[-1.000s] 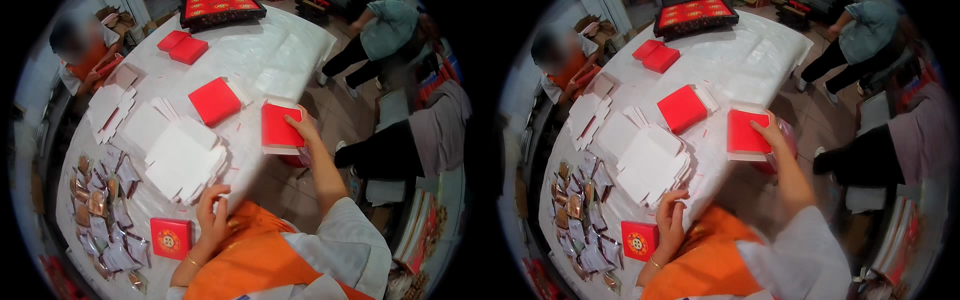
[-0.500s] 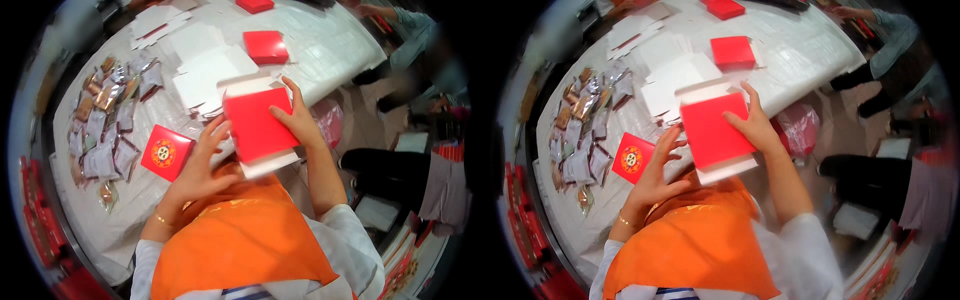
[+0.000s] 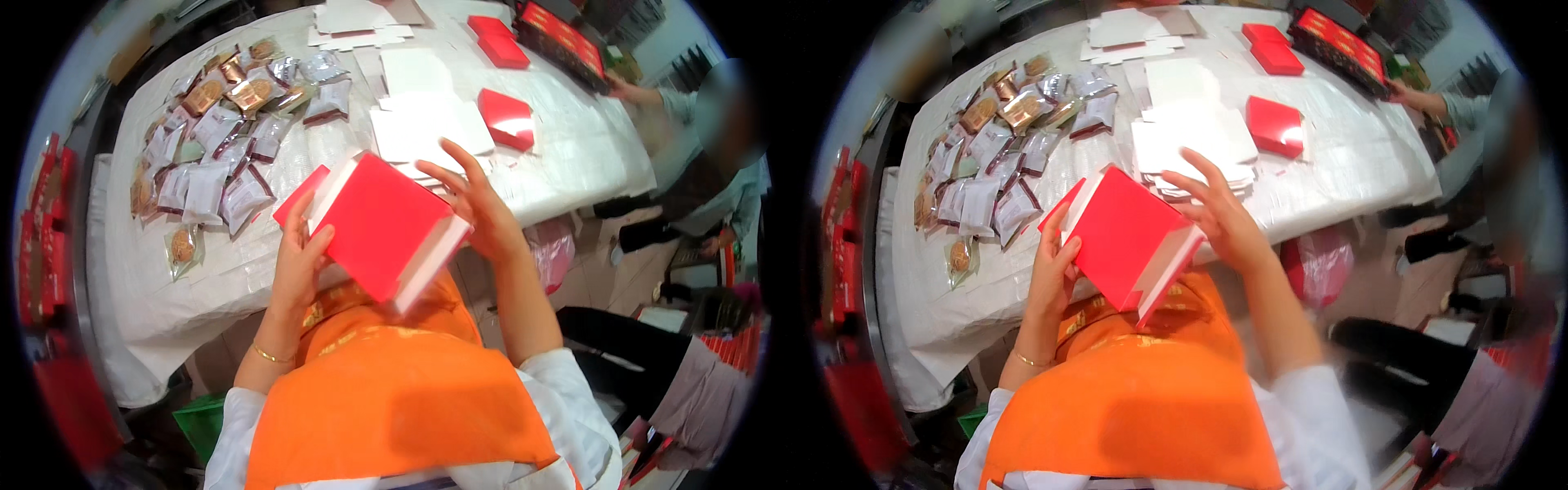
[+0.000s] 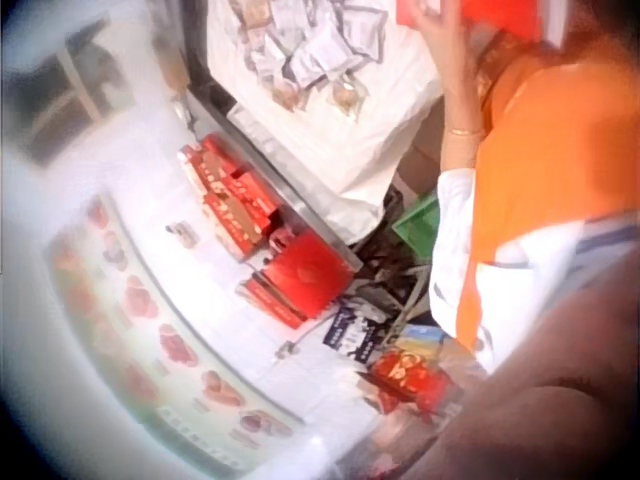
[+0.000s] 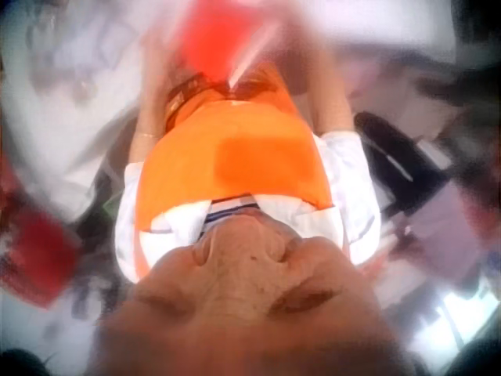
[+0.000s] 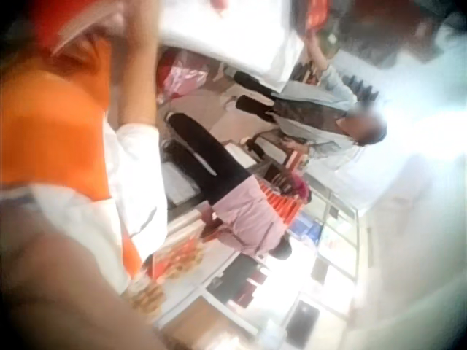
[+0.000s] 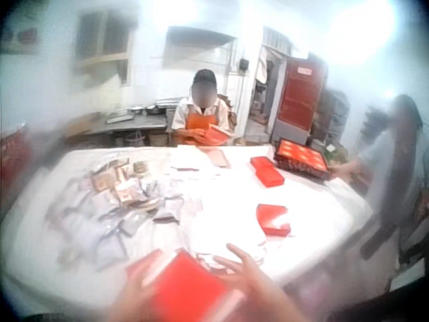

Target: The person assembles small red cardboard boxes by folding flat white sheets into shape and inserting them into red covers. They place packaged items into the assembled boxes and stack the finished units on the table.

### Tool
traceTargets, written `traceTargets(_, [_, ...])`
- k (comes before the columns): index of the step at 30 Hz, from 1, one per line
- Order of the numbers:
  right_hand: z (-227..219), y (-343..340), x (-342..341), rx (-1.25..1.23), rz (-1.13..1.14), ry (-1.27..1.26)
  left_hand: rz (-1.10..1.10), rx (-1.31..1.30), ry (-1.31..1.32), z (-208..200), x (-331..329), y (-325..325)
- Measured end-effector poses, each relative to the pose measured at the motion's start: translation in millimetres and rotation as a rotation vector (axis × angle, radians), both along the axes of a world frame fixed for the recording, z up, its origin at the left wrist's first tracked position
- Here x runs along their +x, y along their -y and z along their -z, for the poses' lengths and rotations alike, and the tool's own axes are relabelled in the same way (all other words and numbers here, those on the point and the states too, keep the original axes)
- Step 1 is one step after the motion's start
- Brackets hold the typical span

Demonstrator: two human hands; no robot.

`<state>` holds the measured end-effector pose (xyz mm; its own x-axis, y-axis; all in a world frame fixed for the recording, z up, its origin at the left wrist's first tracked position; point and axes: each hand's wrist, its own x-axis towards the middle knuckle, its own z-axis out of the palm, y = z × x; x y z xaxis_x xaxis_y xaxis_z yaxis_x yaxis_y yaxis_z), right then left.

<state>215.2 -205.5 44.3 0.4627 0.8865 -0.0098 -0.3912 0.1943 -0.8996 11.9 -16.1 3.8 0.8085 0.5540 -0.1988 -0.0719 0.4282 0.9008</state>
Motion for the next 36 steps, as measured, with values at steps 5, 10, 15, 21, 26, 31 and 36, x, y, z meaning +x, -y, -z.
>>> traceTargets(5, [25.7, -3.7, -53.3, -0.005, 0.269, 0.200, -0.196, -0.025, 0.145, 14.5, -4.5, 22.6])
traceTargets(10, [4.8, -22.4, -59.9, -0.129, 0.444, 0.380, -0.208, 0.062, 0.129, 9.2, -0.8, 30.7])
traceTargets(15, [14.9, -27.8, -52.9, -0.171, 0.462, 0.539, -0.218, 0.130, 0.096, 10.6, -2.2, 39.1])
traceTargets(21, [11.2, -35.1, -54.2, -0.124, 0.517, 0.514, -0.218, 0.107, 0.140, 19.7, -2.8, 38.9])
traceTargets(26, [5.6, -33.8, -54.8, -0.105, 0.505, 0.486, -0.197, 0.118, 0.177, 33.8, -3.9, 35.3])
traceTargets(31, [7.8, -32.5, -53.5, -0.121, 0.498, 0.510, -0.164, 0.076, 0.172, 30.2, -2.2, 38.2])
traceTargets(36, [9.0, -33.9, -52.2, -0.110, 0.523, 0.503, -0.160, 0.145, 0.129, 36.0, -2.5, 39.2])
